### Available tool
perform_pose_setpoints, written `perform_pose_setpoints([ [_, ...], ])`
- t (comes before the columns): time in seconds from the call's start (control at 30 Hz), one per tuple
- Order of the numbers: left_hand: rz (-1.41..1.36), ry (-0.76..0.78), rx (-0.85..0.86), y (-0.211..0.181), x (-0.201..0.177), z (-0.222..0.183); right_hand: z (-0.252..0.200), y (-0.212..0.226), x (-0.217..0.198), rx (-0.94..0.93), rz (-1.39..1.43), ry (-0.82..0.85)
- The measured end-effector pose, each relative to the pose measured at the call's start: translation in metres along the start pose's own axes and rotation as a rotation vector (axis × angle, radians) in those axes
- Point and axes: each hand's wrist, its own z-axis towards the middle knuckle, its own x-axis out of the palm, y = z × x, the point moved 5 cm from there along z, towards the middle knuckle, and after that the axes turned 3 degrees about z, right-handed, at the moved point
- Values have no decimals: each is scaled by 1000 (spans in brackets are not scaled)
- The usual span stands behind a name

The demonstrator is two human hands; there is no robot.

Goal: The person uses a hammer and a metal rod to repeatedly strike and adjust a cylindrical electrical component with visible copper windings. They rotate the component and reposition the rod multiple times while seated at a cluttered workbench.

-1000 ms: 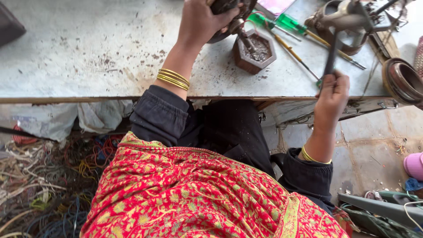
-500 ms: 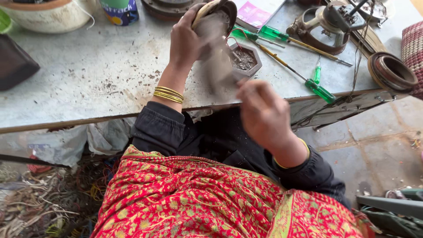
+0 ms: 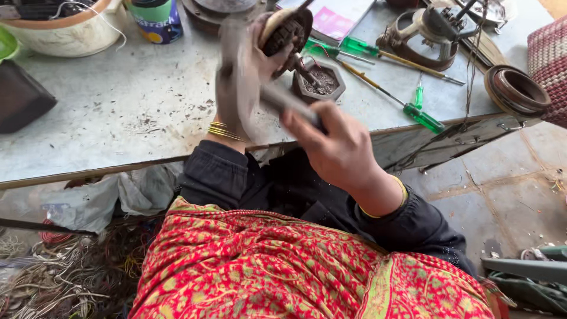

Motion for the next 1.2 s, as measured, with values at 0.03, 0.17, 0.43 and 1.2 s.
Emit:
perform_pose_setpoints([
  [0.03, 73, 11, 19, 0, 1, 3, 15, -1, 0, -43, -35, -29],
  [0.17, 286, 54, 121, -10, -1, -9, 46, -40, -6, 304, 22, 6],
  [0.43, 184, 295, -129, 8, 15, -9, -1, -10, -6, 44, 1, -43],
  [1.2, 322, 24, 218, 0, -9, -6, -15, -106, -23, 556, 419, -312],
])
